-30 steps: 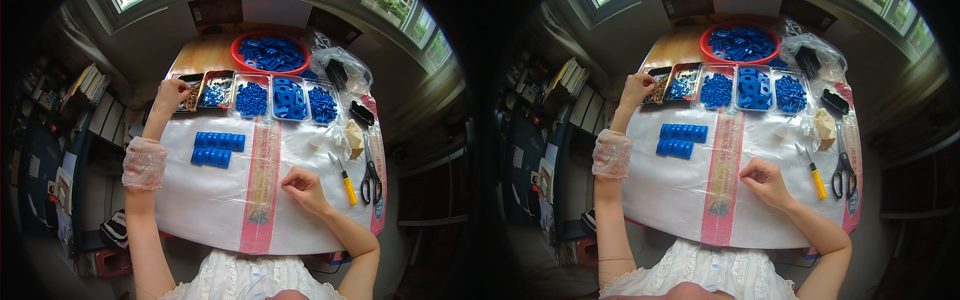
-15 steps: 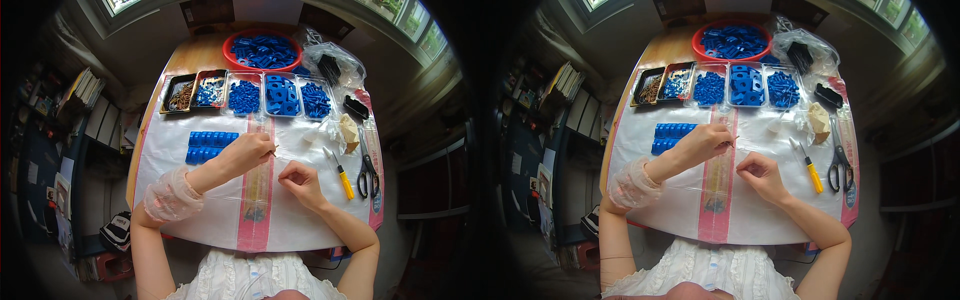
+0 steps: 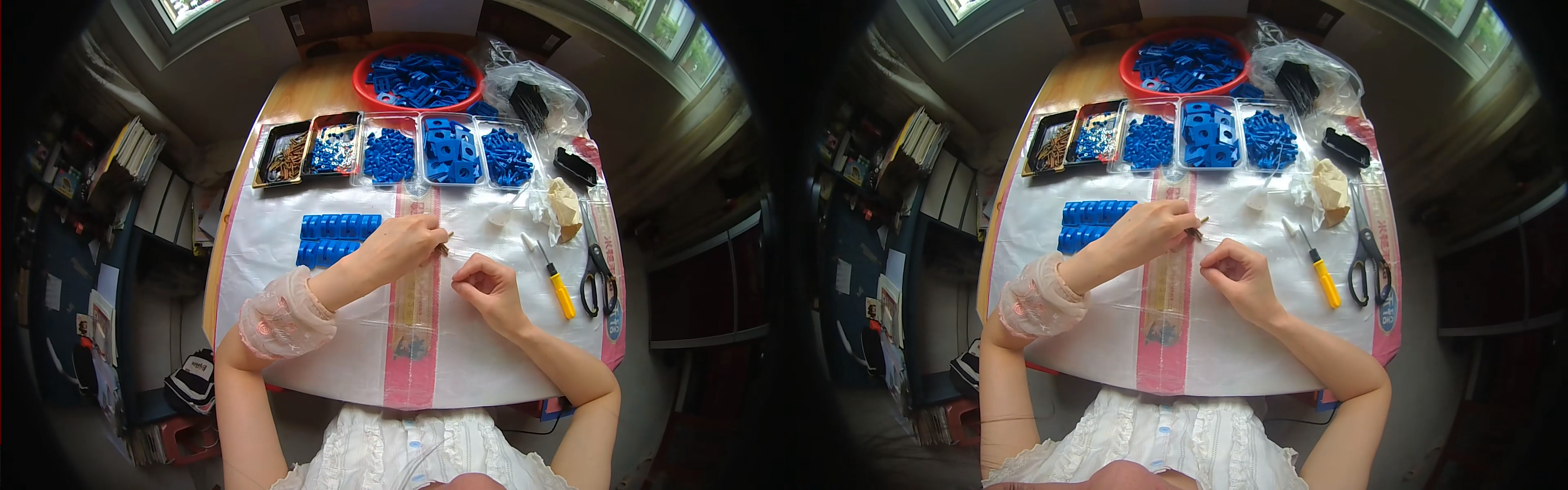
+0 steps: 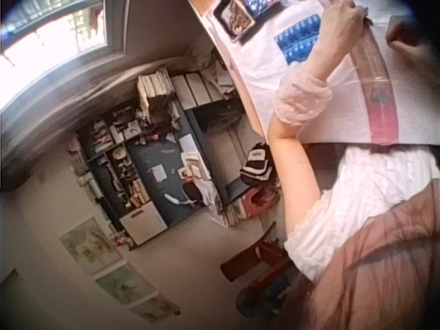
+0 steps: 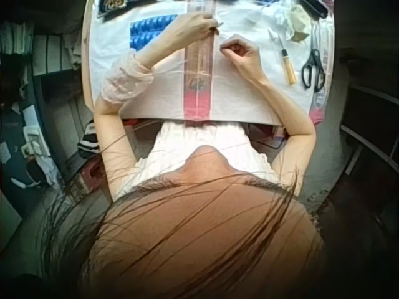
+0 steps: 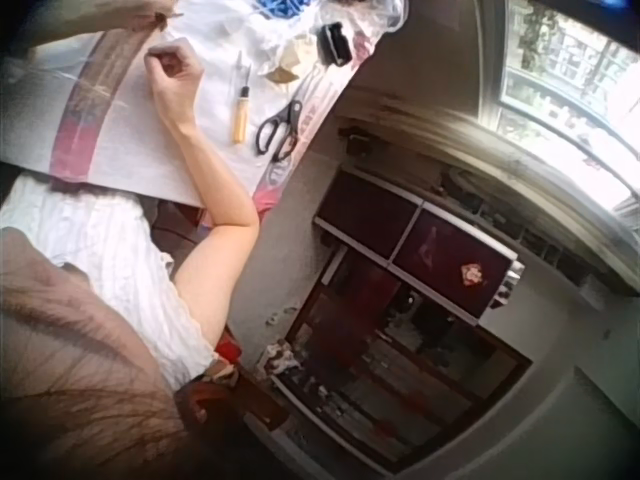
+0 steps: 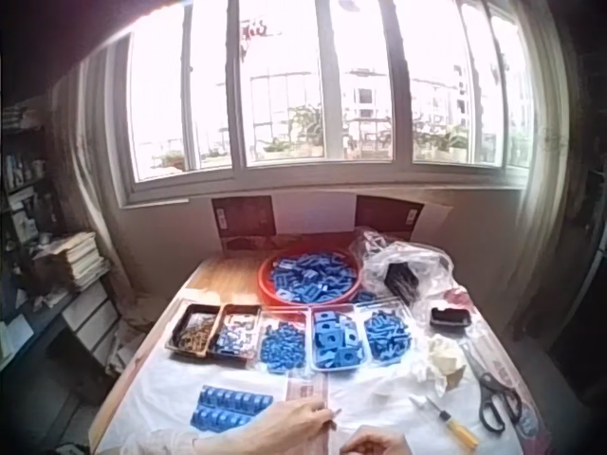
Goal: Assembling blue plastic components and small metal parts into a larger unit.
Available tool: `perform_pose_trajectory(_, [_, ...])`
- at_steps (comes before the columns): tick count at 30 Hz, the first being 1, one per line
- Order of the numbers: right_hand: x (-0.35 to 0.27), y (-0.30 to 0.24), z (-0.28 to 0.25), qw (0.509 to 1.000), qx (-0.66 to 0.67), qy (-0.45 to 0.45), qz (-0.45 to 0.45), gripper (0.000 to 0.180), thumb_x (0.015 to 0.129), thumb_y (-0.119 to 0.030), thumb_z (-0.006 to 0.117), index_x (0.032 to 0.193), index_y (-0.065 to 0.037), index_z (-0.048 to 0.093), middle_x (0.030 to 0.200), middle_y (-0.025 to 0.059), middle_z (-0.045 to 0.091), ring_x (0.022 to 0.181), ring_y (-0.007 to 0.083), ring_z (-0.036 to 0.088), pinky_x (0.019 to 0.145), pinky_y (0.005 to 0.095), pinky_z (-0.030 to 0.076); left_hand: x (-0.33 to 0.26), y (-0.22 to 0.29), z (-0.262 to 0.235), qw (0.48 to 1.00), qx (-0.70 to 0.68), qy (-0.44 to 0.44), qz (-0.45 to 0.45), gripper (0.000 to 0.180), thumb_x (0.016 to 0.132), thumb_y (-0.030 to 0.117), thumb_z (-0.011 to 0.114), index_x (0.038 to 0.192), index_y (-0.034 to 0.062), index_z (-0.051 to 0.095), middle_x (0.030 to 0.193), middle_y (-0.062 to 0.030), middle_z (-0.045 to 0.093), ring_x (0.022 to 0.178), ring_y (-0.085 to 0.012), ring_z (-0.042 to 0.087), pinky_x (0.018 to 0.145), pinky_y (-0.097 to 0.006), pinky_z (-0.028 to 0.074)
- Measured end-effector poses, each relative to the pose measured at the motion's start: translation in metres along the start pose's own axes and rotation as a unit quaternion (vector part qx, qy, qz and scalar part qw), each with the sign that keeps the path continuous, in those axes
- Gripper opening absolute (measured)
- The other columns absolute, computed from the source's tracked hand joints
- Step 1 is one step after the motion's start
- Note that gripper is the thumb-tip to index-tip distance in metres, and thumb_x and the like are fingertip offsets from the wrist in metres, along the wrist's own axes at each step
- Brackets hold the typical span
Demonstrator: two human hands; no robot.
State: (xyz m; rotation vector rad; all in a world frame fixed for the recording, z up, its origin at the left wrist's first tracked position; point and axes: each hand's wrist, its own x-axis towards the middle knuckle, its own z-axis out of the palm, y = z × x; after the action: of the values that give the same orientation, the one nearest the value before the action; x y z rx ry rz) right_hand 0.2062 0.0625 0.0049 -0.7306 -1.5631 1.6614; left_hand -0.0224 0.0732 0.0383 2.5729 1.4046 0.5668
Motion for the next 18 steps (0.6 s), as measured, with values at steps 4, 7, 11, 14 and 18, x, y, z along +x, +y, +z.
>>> perform_pose_trajectory(4, [0.0001, 0.0012, -0.0005, 1.0, -0.007, -0.007, -0.003, 0.012, 0.087, 0.012, 0.065, 0.091, 0.0, 0.066, 0.089, 0.0004, 0.059, 0.079, 0.005, 0.056, 0.068, 0.0207, 0.044, -0.0018, -0.0005, -0.0052, 1.0, -0.017, -0.006, -0.018, 0.017, 0.082, 0.006, 0.07, 0.099, 0.0069, 0.07, 0.089, -0.0084, 0.067, 0.08, -0.0304, 0.069, 0.068, -0.041, 0.056])
perform_pose_trajectory(7, [0.0008, 0.002, 0.0, 1.0, -0.003, -0.014, -0.002, 0.01, 0.087, 0.01, 0.066, 0.091, 0.001, 0.067, 0.09, 0.0001, 0.06, 0.08, 0.0044, 0.056, 0.068, 0.0201, 0.044, -0.0032, -0.006, -0.0029, 0.999, -0.03, -0.004, -0.024, 0.017, 0.082, 0.005, 0.07, 0.099, 0.0068, 0.071, 0.087, -0.0086, 0.068, 0.08, -0.0305, 0.069, 0.068, -0.041, 0.056])
perform_pose_trajectory(11, [0.0007, 0.0009, -0.0004, 1.0, -0.006, -0.019, -0.003, 0.008, 0.088, 0.009, 0.066, 0.091, 0.002, 0.067, 0.09, 0.0002, 0.06, 0.081, 0.0046, 0.057, 0.069, 0.02, 0.045, -0.0031, -0.0057, -0.0026, 1.0, -0.022, -0.001, -0.017, 0.019, 0.082, 0.005, 0.07, 0.1, 0.0073, 0.07, 0.087, -0.0083, 0.069, 0.081, -0.0296, 0.07, 0.069, -0.04, 0.057])
perform_pose_trajectory(14, [0.0005, 0.0006, -0.0002, 1.0, 0.0, -0.019, 0.002, 0.008, 0.088, 0.009, 0.066, 0.091, 0.002, 0.067, 0.09, 0.0003, 0.06, 0.081, 0.0047, 0.057, 0.069, 0.0201, 0.045, -0.0034, -0.0026, -0.0031, 1.0, 0.003, 0.005, -0.008, 0.023, 0.081, 0.006, 0.071, 0.104, 0.0082, 0.069, 0.089, -0.0079, 0.07, 0.082, -0.029, 0.07, 0.069, -0.04, 0.057])
perform_pose_trajectory(18, [0.0005, 0.0019, -0.0004, 1.0, 0.008, -0.022, 0.004, 0.009, 0.087, 0.01, 0.066, 0.091, 0.002, 0.067, 0.09, 0.0003, 0.06, 0.081, 0.0047, 0.057, 0.068, 0.0202, 0.044, -0.0042, -0.0025, -0.003, 1.0, 0.004, 0.017, 0.001, 0.03, 0.08, 0.008, 0.073, 0.109, 0.0095, 0.066, 0.092, -0.0082, 0.072, 0.084, -0.0284, 0.071, 0.071, -0.039, 0.057])
